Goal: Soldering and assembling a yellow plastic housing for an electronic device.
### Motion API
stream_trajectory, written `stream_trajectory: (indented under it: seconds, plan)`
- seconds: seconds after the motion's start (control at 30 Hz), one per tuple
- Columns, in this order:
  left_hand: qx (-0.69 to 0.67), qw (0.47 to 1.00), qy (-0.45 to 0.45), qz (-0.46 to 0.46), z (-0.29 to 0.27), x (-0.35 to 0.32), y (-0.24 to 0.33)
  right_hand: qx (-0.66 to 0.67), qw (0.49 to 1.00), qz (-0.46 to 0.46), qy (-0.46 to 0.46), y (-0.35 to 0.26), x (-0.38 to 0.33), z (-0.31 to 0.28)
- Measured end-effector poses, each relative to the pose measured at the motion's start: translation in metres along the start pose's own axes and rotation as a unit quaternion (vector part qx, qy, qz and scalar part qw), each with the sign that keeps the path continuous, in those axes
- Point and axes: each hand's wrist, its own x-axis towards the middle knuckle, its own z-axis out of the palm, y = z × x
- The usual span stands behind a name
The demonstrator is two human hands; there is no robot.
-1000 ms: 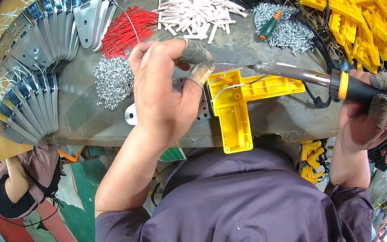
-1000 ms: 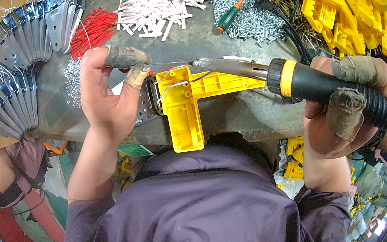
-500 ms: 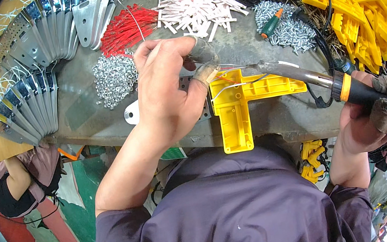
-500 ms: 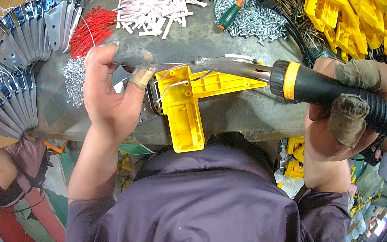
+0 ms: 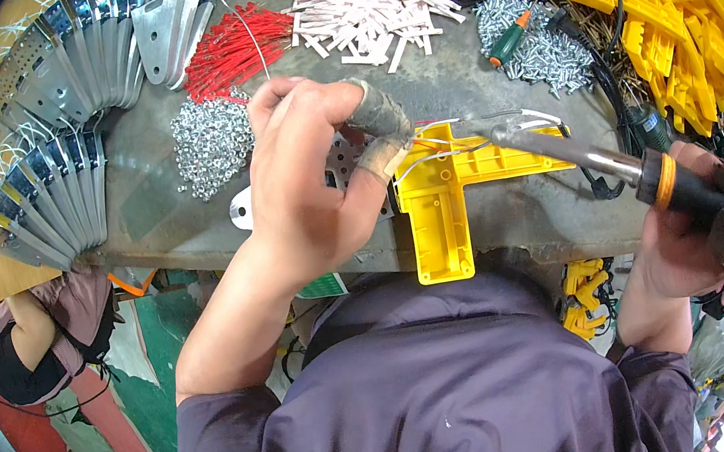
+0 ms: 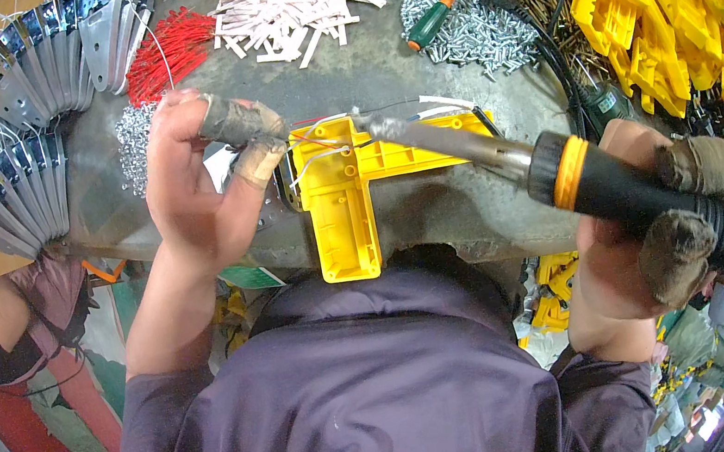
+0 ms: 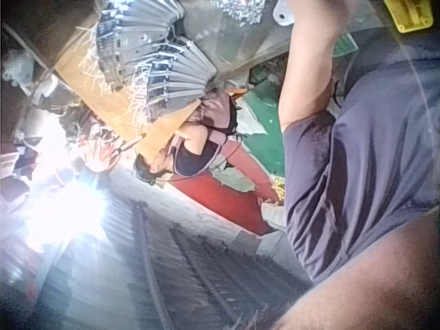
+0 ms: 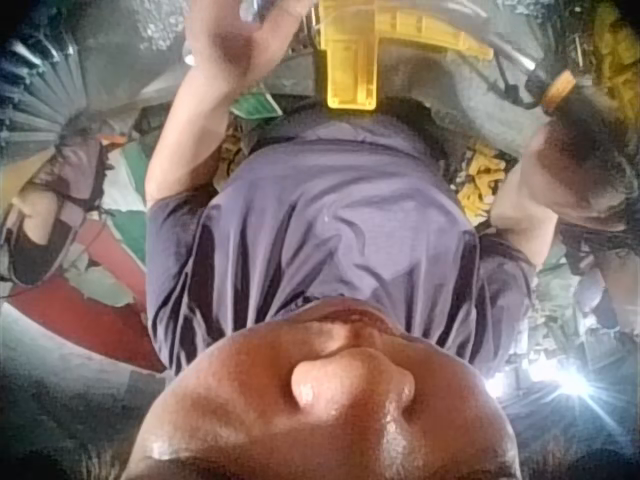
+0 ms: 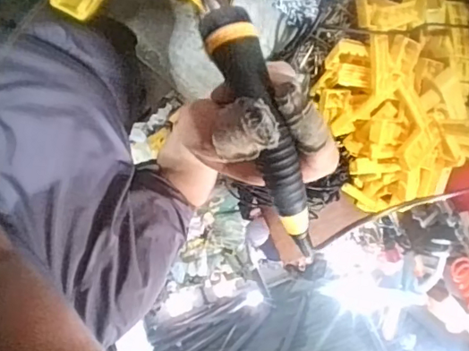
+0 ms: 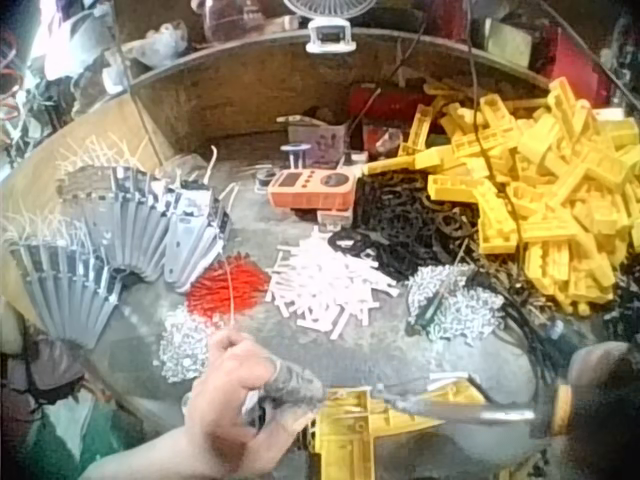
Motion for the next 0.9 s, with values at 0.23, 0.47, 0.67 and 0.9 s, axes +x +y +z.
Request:
stream_trajectory:
  seconds: [0.23,0.47,0.67,0.9]
  plan:
    - [0.083,0.994,-0.064,0.033,-0.006,0.000,0.001,0.060,0.996,0.065,-0.017,0.000,-0.012,-0.010]
    - [0.089,0.993,-0.058,0.044,-0.006,0.002,0.004,0.083,0.993,0.014,-0.080,0.014,-0.009,-0.018]
    - [0.105,0.991,-0.051,0.058,-0.003,0.004,0.006,0.043,0.992,-0.007,-0.114,0.015,-0.009,-0.005]
    - [0.108,0.991,-0.047,0.059,-0.004,0.005,0.007,0.002,0.996,-0.029,-0.079,0.013,-0.008,-0.010]
